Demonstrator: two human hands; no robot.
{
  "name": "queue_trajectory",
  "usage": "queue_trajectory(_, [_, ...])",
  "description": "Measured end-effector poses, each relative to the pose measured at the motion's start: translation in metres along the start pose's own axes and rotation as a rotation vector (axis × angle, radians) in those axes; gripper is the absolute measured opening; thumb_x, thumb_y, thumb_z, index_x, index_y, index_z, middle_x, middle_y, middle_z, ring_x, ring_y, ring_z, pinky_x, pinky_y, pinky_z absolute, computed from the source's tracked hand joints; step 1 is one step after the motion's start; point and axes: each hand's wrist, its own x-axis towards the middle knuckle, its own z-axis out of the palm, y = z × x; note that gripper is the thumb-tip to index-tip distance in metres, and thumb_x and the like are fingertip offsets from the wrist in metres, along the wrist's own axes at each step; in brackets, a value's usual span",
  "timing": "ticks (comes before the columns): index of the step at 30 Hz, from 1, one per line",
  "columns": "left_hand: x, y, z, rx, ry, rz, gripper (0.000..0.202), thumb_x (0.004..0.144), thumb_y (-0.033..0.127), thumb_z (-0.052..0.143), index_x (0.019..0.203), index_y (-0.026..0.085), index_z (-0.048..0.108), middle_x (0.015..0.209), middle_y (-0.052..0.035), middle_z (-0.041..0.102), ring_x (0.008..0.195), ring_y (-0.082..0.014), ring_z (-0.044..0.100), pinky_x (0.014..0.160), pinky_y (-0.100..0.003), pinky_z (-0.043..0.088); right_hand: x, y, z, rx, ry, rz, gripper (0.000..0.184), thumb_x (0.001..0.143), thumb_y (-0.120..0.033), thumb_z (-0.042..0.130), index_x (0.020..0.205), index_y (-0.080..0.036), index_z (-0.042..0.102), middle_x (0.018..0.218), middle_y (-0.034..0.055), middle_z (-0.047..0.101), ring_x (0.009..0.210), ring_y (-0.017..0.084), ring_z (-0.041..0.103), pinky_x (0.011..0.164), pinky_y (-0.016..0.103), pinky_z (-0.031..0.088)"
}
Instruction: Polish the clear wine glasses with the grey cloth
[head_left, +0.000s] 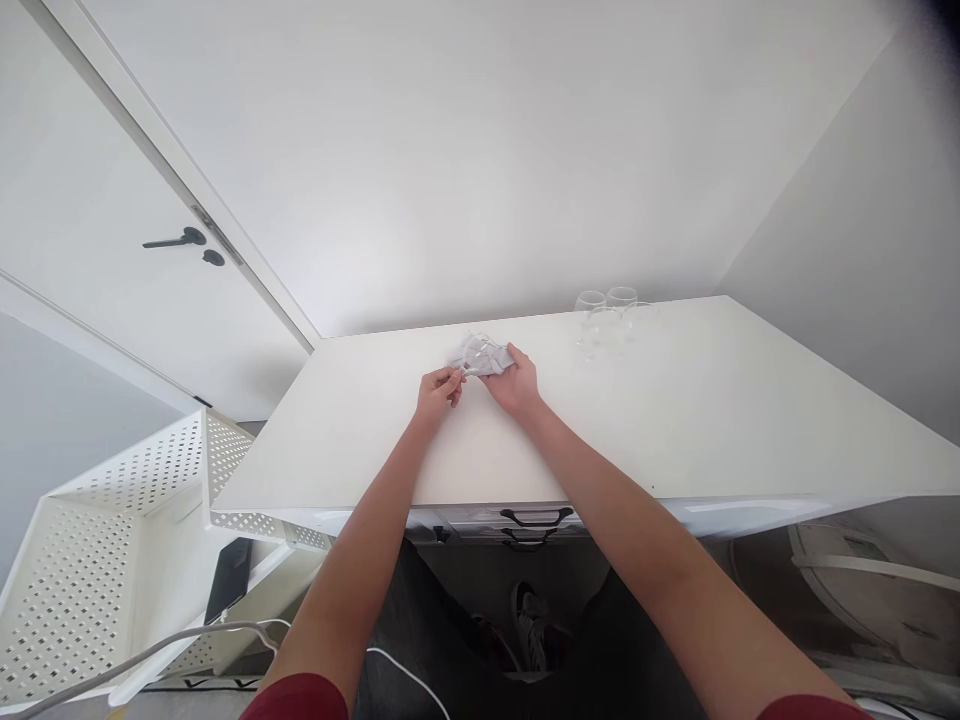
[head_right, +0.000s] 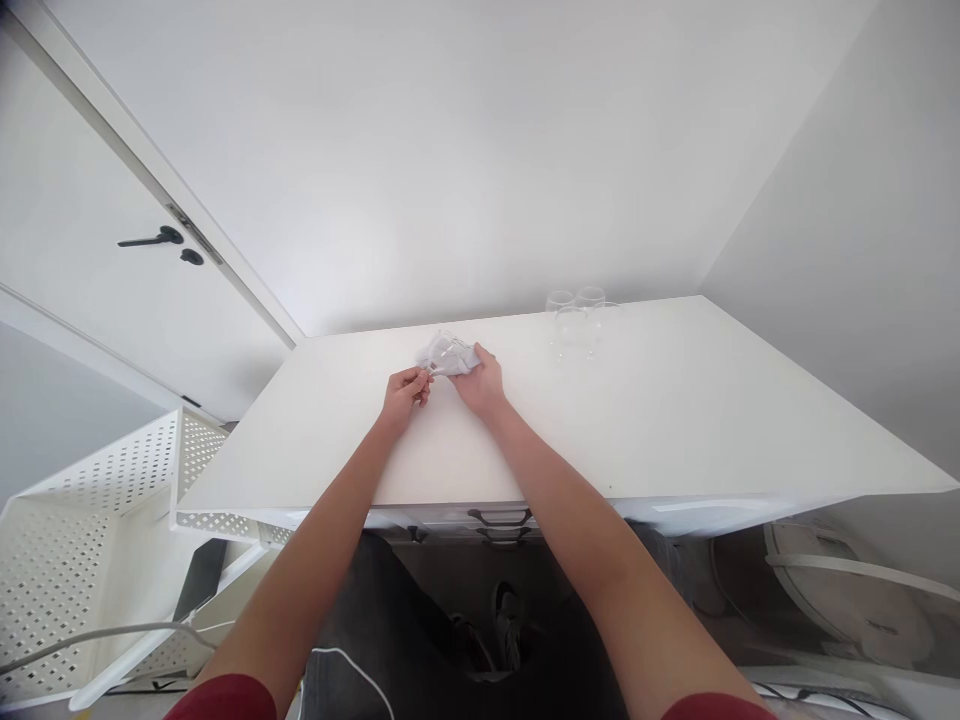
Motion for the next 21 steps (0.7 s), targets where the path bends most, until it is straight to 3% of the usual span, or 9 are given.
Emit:
queue_trajectory(4, [-0.001, 0.003, 0.000, -0.001, -0.111, -0.020, 0.039, 0.082, 0.053, 0.078, 0.074, 0.015, 0.071, 0.065, -0.0024, 0.055, 0.054, -0.0100, 0.048, 0.049, -0.026, 0.040, -0.001, -0.004, 0.000, 0.011, 0.013, 0.010, 0.023, 0.096, -0.038, 0.053, 0.102, -0.022, 0.069, 0.111, 0.0070, 0.075, 0.106, 0.026, 0.070, 0.095, 0.048, 0.060])
queue_trajectory(8, [0.000, 0.004, 0.000, -0.060, 0.004, 0.009, 0.037, 0.081, 0.051, 0.079, 0.076, 0.016, 0.071, 0.065, -0.0019, 0.054, 0.054, -0.0097, 0.047, 0.048, -0.026, 0.039, -0.001, 0.000, 0.003, -0.016, -0.086, 0.038, 0.023, 0.095, -0.037, 0.054, 0.104, -0.022, 0.069, 0.123, 0.0077, 0.073, 0.117, 0.027, 0.067, 0.102, 0.050, 0.057])
queue_trajectory(11, [0.000, 0.003, 0.001, -0.082, 0.096, 0.015, 0.036, 0.083, 0.050, 0.078, 0.076, 0.016, 0.071, 0.067, -0.0023, 0.053, 0.057, -0.0101, 0.047, 0.048, -0.025, 0.040, 0.000, 0.005, 0.005, -0.128, -0.085, -0.061, 0.026, 0.095, -0.037, 0.058, 0.115, -0.024, 0.067, 0.136, 0.0049, 0.068, 0.128, 0.024, 0.062, 0.113, 0.045, 0.050])
queue_trajectory(16, [0.002, 0.000, 0.004, -0.032, 0.229, 0.017, 0.038, 0.084, 0.051, 0.074, 0.071, 0.017, 0.066, 0.062, -0.0011, 0.051, 0.055, -0.0108, 0.047, 0.044, -0.023, 0.038, -0.008, 0.008, 0.012, -0.582, -0.057, -0.328, 0.056, 0.098, -0.053, 0.055, 0.149, -0.034, 0.046, 0.164, -0.0005, 0.043, 0.152, 0.020, 0.039, 0.127, 0.042, 0.031])
queue_trajectory(19, [0.002, -0.001, 0.004, 0.037, 0.241, 0.045, 0.036, 0.087, 0.050, 0.070, 0.073, 0.017, 0.066, 0.062, -0.0013, 0.052, 0.055, -0.0112, 0.047, 0.046, -0.023, 0.038, -0.017, 0.005, 0.020, -0.903, -0.190, -0.437, 0.061, 0.103, -0.055, 0.046, 0.159, -0.033, 0.037, 0.172, -0.0007, 0.030, 0.161, 0.019, 0.020, 0.132, 0.041, 0.018])
queue_trajectory(21, [0.001, 0.000, 0.003, 0.093, 0.242, 0.054, 0.034, 0.089, 0.049, 0.068, 0.075, 0.018, 0.066, 0.059, 0.0003, 0.050, 0.052, -0.0112, 0.044, 0.046, -0.024, 0.036, -0.022, 0.003, 0.023, -1.087, -0.284, -0.459, 0.058, 0.104, -0.051, 0.044, 0.158, -0.032, 0.040, 0.170, 0.0005, 0.033, 0.163, 0.021, 0.013, 0.133, 0.046, 0.010])
